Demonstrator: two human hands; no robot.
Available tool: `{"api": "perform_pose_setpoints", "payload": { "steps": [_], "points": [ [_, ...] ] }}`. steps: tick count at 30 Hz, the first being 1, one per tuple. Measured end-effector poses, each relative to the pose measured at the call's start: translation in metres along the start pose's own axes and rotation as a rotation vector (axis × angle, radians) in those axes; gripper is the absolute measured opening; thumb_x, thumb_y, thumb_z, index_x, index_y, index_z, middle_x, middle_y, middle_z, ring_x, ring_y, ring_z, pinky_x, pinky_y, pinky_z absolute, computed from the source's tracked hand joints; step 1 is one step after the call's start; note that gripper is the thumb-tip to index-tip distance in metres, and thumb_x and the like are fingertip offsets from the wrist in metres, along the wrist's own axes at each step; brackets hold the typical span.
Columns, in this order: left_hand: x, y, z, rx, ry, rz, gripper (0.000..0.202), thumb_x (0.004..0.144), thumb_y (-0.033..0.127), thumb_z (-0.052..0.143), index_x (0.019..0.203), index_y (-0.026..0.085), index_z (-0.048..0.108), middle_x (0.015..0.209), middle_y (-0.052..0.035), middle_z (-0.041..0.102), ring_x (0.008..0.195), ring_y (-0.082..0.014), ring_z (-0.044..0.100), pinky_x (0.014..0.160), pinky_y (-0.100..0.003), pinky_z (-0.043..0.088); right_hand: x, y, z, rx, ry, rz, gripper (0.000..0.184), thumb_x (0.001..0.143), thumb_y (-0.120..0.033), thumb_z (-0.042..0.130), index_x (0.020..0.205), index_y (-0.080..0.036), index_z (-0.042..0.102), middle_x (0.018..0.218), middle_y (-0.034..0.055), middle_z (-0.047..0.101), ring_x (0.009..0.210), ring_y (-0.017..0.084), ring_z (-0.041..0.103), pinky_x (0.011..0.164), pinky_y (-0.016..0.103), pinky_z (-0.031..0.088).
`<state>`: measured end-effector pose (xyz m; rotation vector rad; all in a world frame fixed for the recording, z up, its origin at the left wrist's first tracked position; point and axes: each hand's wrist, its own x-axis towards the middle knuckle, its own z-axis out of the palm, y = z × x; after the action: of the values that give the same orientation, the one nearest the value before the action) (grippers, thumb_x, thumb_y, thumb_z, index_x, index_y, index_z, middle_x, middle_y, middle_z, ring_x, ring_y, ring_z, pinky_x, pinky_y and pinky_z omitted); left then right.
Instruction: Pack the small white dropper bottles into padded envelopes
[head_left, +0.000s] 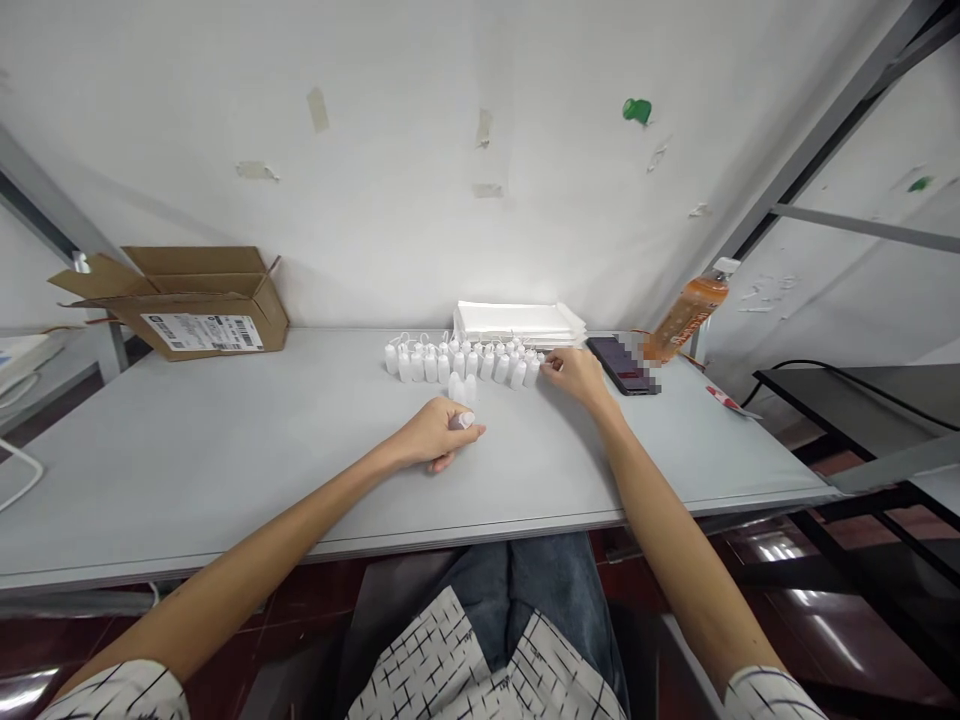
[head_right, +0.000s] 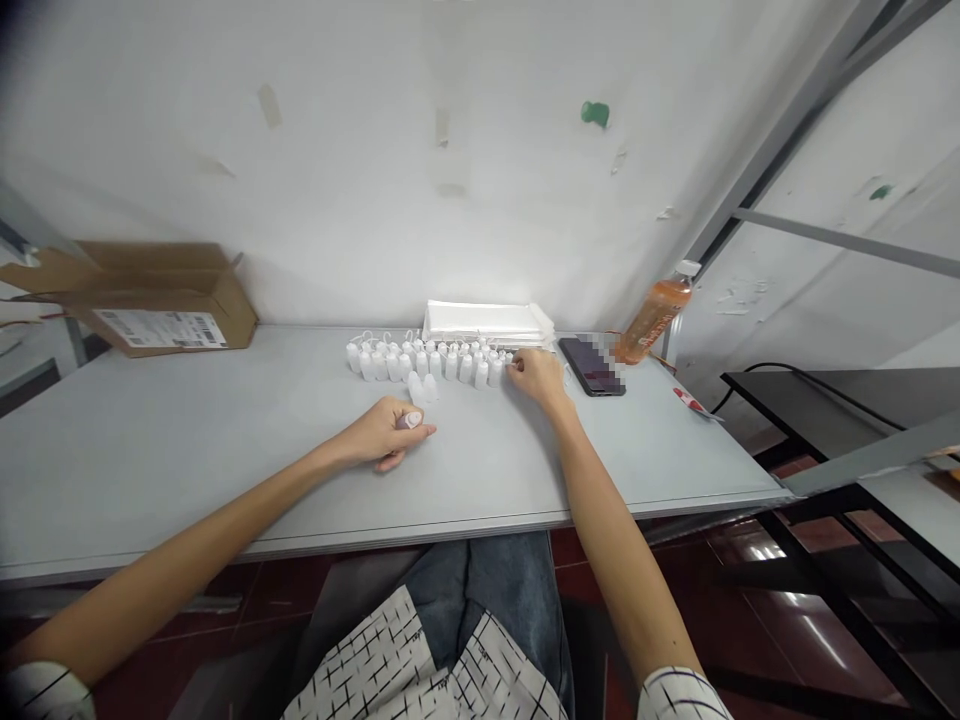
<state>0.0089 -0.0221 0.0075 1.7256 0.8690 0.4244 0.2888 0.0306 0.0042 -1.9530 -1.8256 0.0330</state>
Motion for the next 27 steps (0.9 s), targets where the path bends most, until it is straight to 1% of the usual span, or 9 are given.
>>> {"api": "perform_pose_setpoints", "payload": {
  "steps": [2,4,6,8,10,16,19,23,27],
  "points": [
    [0.002,0.000,0.000,0.040,0.097,0.035,0.049,0.080,0.043,0.062,0.056,0.022,0.026,0.038,0.0094,0.028,0.030,-0.0062,0.035,0.035,-0.020,0.021,-0.006,-0.012,-0.006,0.303,0.036,-0.071,0.018,0.078,-0.031,0.063,0.081,-0.016,0.072,0.072,0.0053,0.070,0.067,0.019,0.065,0.061,0.027,0.045],
    [0.004,-0.002,0.000,0.098,0.171,0.076,0.047,0.079,0.041,0.060,0.055,0.021,0.025,0.044,0.0083,0.027,0.036,-0.0057,0.032,0.039,-0.021,0.020,-0.013,-0.027,-0.011,0.603,0.023,-0.150,0.025,0.078,-0.040,0.064,0.082,-0.015,0.070,0.065,0.0026,0.066,0.055,0.015,0.061,0.053,0.025,0.044],
    [0.006,-0.003,0.001,0.168,0.218,0.117,0.044,0.079,0.039,0.057,0.054,0.021,0.025,0.048,0.0068,0.027,0.041,-0.0064,0.031,0.043,-0.022,0.020,-0.019,-0.042,-0.014,0.738,0.035,-0.207,0.028,0.077,-0.042,0.067,0.082,-0.015,0.070,0.061,0.0012,0.063,0.050,0.013,0.058,0.050,0.025,0.043],
    [0.007,-0.005,0.001,0.230,0.237,0.148,0.041,0.079,0.037,0.055,0.054,0.020,0.027,0.050,0.0057,0.028,0.047,-0.0074,0.028,0.046,-0.023,0.020,-0.023,-0.051,-0.014,0.732,0.091,-0.220,0.026,0.076,-0.041,0.068,0.080,-0.016,0.071,0.060,0.0006,0.062,0.050,0.013,0.057,0.050,0.025,0.043],
    [0.008,-0.006,0.002,0.270,0.230,0.166,0.039,0.079,0.035,0.054,0.053,0.019,0.030,0.052,0.0050,0.029,0.051,-0.0084,0.027,0.048,-0.024,0.021,-0.024,-0.054,-0.013,0.673,0.124,-0.212,0.023,0.076,-0.038,0.067,0.080,-0.016,0.072,0.061,0.0006,0.063,0.051,0.012,0.057,0.051,0.025,0.044],
    [0.008,-0.007,0.003,0.349,0.213,0.197,0.041,0.081,0.038,0.056,0.054,0.019,0.033,0.055,0.0046,0.029,0.054,-0.0097,0.028,0.051,-0.025,0.021,-0.025,-0.044,-0.011,0.605,0.066,-0.191,0.018,0.075,-0.033,0.065,0.078,-0.017,0.072,0.062,0.0006,0.063,0.053,0.012,0.056,0.052,0.025,0.043],
    [0.009,-0.010,0.003,0.366,0.208,0.195,0.044,0.082,0.041,0.058,0.055,0.019,0.032,0.055,0.0047,0.029,0.053,-0.0098,0.028,0.051,-0.025,0.020,-0.029,-0.046,-0.014,0.650,-0.039,-0.192,0.014,0.074,-0.030,0.066,0.073,-0.016,0.070,0.059,-0.0005,0.061,0.048,0.010,0.053,0.048,0.024,0.040],
    [0.011,-0.012,0.001,0.375,0.217,0.200,0.042,0.082,0.043,0.058,0.055,0.019,0.036,0.054,0.0048,0.031,0.053,-0.0103,0.030,0.052,-0.025,0.021,-0.036,-0.056,-0.019,0.813,-0.184,-0.202,0.015,0.074,-0.031,0.068,0.073,-0.016,0.068,0.053,-0.0029,0.055,0.044,0.009,0.050,0.044,0.023,0.037],
    [0.013,-0.014,0.002,0.374,0.241,0.212,0.037,0.084,0.041,0.057,0.057,0.018,0.044,0.052,0.0045,0.037,0.052,-0.0110,0.035,0.052,-0.025,0.023,-0.045,-0.071,-0.018,0.941,-0.289,-0.271,0.021,0.076,-0.037,0.071,0.080,-0.016,0.070,0.063,0.0000,0.062,0.049,0.011,0.055,0.045,0.024,0.041]
  ]
}}
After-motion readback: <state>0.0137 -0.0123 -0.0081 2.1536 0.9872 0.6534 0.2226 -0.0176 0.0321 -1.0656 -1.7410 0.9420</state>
